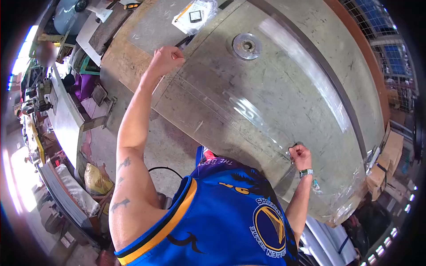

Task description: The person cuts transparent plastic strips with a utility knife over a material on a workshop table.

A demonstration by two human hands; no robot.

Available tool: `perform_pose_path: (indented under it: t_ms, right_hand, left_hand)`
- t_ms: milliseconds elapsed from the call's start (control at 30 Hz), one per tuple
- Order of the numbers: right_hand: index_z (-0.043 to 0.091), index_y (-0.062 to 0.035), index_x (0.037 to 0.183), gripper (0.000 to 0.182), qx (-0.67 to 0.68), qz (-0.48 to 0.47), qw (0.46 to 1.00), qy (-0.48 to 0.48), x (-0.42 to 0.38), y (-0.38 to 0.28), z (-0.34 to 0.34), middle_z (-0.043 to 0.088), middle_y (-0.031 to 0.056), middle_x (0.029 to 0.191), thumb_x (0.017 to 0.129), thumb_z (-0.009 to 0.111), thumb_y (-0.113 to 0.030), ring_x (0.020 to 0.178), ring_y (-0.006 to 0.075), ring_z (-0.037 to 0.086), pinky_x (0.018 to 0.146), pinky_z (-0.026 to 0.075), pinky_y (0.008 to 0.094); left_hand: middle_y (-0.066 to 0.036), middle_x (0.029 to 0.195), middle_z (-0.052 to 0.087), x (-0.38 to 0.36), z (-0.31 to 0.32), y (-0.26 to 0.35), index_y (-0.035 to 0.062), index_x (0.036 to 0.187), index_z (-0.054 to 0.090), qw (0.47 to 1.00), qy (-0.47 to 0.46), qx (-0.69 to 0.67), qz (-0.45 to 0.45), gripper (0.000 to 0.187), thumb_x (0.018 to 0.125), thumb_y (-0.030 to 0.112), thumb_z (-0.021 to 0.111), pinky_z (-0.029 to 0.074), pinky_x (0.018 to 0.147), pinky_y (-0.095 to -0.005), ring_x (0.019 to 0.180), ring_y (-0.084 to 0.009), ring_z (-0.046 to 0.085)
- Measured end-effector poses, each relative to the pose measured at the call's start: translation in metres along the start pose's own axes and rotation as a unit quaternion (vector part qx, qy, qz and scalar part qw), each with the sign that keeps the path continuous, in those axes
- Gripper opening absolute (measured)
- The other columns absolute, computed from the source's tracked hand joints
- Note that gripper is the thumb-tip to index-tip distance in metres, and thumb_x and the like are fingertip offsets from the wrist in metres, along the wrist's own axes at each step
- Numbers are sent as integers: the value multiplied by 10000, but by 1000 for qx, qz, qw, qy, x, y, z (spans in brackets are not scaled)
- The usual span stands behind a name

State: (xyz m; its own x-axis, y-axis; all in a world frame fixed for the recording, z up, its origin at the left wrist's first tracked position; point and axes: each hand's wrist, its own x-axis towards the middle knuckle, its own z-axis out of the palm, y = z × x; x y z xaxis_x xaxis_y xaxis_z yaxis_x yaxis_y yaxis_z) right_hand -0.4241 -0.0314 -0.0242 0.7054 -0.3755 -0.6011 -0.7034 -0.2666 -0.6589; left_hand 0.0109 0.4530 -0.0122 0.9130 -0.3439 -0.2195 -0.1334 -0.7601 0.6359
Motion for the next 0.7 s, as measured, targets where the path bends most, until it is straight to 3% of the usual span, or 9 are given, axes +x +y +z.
perform_pose_path:
  t_ms: [133,233,533,700]
  right_hand:
    - [650,-52,810,176,5,25,1000,-5,-1,-1,-4,623,-23,652,940,749,-115,547,55,534,508,424,243]
    - [651,-49,811,174,2,26,1000,-6,-2,-1,-5,621,-26,656,938,751,-113,550,54,532,511,422,243]
    - [652,-36,820,171,0,29,999,-21,-2,-2,-9,621,-31,666,942,750,-105,573,51,534,533,423,240]
    - [655,-33,825,166,4,28,999,-20,-4,-2,-10,629,-32,679,940,752,-103,586,50,544,543,431,238]
  left_hand:
    - [-27,851,705,-8,25,-8,19,998,748,988,126,-93,-1,292,802,189,882,521,733,-275,793,-110,632]
    - [-72,900,710,-15,39,-9,18,1044,738,976,192,-97,-22,380,767,221,902,553,779,-318,821,-161,671]
    - [-115,942,722,-26,49,3,11,1011,763,967,251,-47,26,319,798,219,877,560,796,-359,869,-240,697]
    - [-129,980,729,-29,56,-4,13,1025,767,945,301,36,125,301,827,226,843,550,865,-396,928,-314,683]
